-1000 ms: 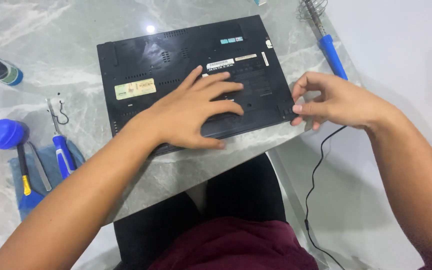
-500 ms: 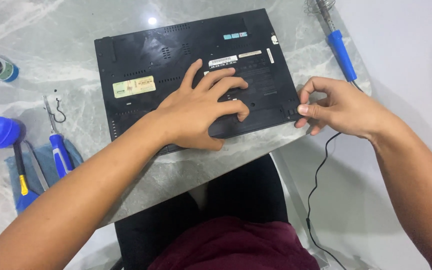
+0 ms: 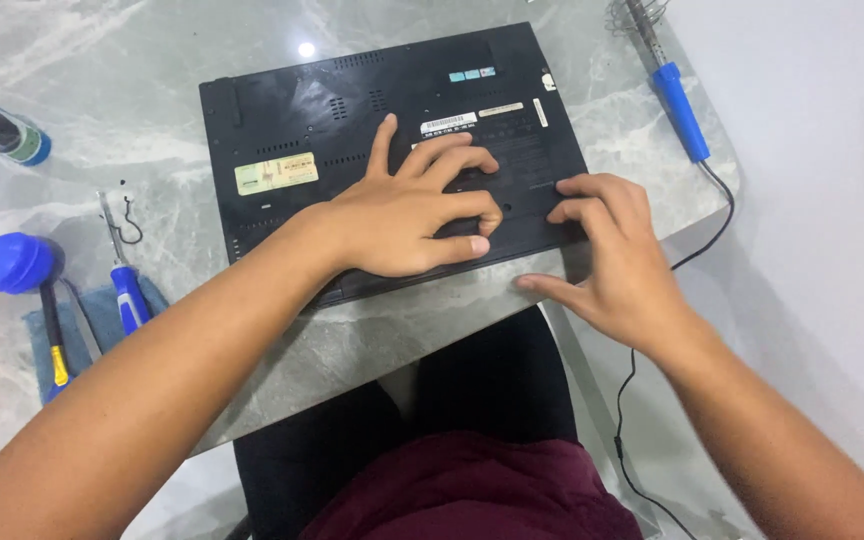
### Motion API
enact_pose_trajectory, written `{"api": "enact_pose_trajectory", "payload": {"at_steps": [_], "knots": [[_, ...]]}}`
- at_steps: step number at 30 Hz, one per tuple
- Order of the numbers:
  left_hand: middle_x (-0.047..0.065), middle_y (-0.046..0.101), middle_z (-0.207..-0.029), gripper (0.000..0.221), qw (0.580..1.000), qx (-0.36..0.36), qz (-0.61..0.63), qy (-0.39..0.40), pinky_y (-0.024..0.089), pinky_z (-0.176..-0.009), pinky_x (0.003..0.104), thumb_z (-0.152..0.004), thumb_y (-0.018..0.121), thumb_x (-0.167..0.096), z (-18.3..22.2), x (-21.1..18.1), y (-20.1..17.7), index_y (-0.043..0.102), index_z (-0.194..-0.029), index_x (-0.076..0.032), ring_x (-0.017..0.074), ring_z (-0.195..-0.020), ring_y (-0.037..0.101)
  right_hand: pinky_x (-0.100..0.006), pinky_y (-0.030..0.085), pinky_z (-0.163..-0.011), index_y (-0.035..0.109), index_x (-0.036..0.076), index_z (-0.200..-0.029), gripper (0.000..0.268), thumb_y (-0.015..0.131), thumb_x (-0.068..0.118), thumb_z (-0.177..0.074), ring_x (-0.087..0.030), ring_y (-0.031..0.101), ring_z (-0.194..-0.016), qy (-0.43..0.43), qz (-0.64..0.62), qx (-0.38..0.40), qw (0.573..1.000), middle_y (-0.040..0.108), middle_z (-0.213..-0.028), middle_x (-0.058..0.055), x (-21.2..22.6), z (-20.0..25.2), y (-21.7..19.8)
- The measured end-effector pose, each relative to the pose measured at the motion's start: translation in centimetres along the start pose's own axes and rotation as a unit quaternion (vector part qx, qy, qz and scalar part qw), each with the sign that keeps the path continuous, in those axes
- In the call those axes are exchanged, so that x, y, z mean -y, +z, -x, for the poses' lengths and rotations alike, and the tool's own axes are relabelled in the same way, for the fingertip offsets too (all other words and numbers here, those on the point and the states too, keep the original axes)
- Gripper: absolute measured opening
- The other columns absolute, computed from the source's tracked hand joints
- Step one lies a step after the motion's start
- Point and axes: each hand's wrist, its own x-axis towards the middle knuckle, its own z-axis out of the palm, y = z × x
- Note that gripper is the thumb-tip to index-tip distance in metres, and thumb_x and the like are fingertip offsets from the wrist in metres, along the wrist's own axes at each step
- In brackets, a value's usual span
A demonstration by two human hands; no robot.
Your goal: Removing a laptop battery and cleaning it and the compartment with a cloth and a prying tool.
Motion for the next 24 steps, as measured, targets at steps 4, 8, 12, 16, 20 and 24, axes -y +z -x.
{"api": "enact_pose_trajectory", "payload": {"at_steps": [4, 8, 12, 16, 20, 24], "knots": [[0.004, 0.028, -0.147, 0.018, 1.000, -0.001, -0.006, -0.003, -0.020, -0.101, 0.071, -0.091, 0.046, -0.043, 0.0, 0.1, 0.2, 0.056, -0.094, -0.029, 0.0292, -0.145, 0.002, -0.044, 0.039, -0.098, 0.050, 0.005, -0.108, 0.072, 0.089, 0.042, -0.060, -0.034, 0.042, -0.115, 0.015, 0.014, -0.037, 0.999, 0.048, -0.121, -0.016, -0.2, -0.3, 1.2], [0.006, 0.027, -0.146, 0.024, 1.000, -0.008, -0.009, 0.012, -0.019, -0.099, 0.072, -0.081, 0.064, -0.045, 0.0, 0.2, 0.2, 0.054, -0.094, -0.028, 0.0322, -0.144, 0.002, -0.046, 0.039, -0.094, 0.055, 0.007, -0.102, 0.071, 0.089, 0.049, -0.057, -0.035, 0.041, -0.109, -0.004, 0.036, -0.057, 0.998, 0.047, -0.117, -0.014, -0.2, -0.5, 1.9], [0.005, 0.026, -0.146, 0.029, 1.000, -0.002, -0.004, 0.001, -0.020, -0.099, 0.072, -0.076, 0.071, -0.045, 0.0, 0.0, 0.0, 0.054, -0.093, -0.028, 0.0307, -0.144, 0.000, -0.048, 0.039, -0.095, 0.054, 0.003, -0.099, 0.063, 0.080, 0.051, -0.069, -0.034, 0.048, -0.106, -0.046, 0.042, -0.152, 0.986, 0.050, -0.110, -0.016, -0.1, -0.6, 3.3], [0.004, 0.025, -0.148, 0.030, 1.000, 0.003, 0.002, -0.001, -0.020, -0.099, 0.072, -0.075, 0.072, -0.044, 0.1, 0.1, -0.1, 0.054, -0.094, -0.029, 0.0306, -0.144, -0.001, -0.047, 0.041, -0.097, 0.052, 0.002, -0.098, 0.064, 0.076, 0.054, -0.069, -0.035, 0.047, -0.108, -0.053, 0.034, -0.160, 0.985, 0.050, -0.111, -0.016, -0.2, -0.7, 3.6], [0.003, 0.025, -0.148, 0.030, 1.000, 0.005, 0.003, -0.001, -0.020, -0.099, 0.072, -0.074, 0.071, -0.044, -0.1, 0.0, -0.2, 0.055, -0.094, -0.029, 0.0305, -0.144, -0.001, -0.048, 0.040, -0.094, 0.048, 0.003, -0.095, 0.070, 0.074, 0.060, -0.066, -0.035, 0.045, -0.106, -0.070, 0.011, -0.160, 0.985, 0.046, -0.111, -0.016, -0.6, -1.1, 3.7], [0.002, 0.025, -0.149, 0.031, 1.000, 0.008, 0.002, -0.005, -0.020, -0.099, 0.072, -0.072, 0.074, -0.042, 0.0, 0.0, -0.1, 0.055, -0.094, -0.030, 0.0303, -0.145, -0.001, -0.049, 0.039, -0.094, 0.047, 0.003, -0.094, 0.068, 0.078, 0.057, -0.066, -0.035, 0.045, -0.107, -0.071, 0.010, -0.154, 0.985, 0.046, -0.112, -0.016, -0.7, -1.1, 3.8]]}}
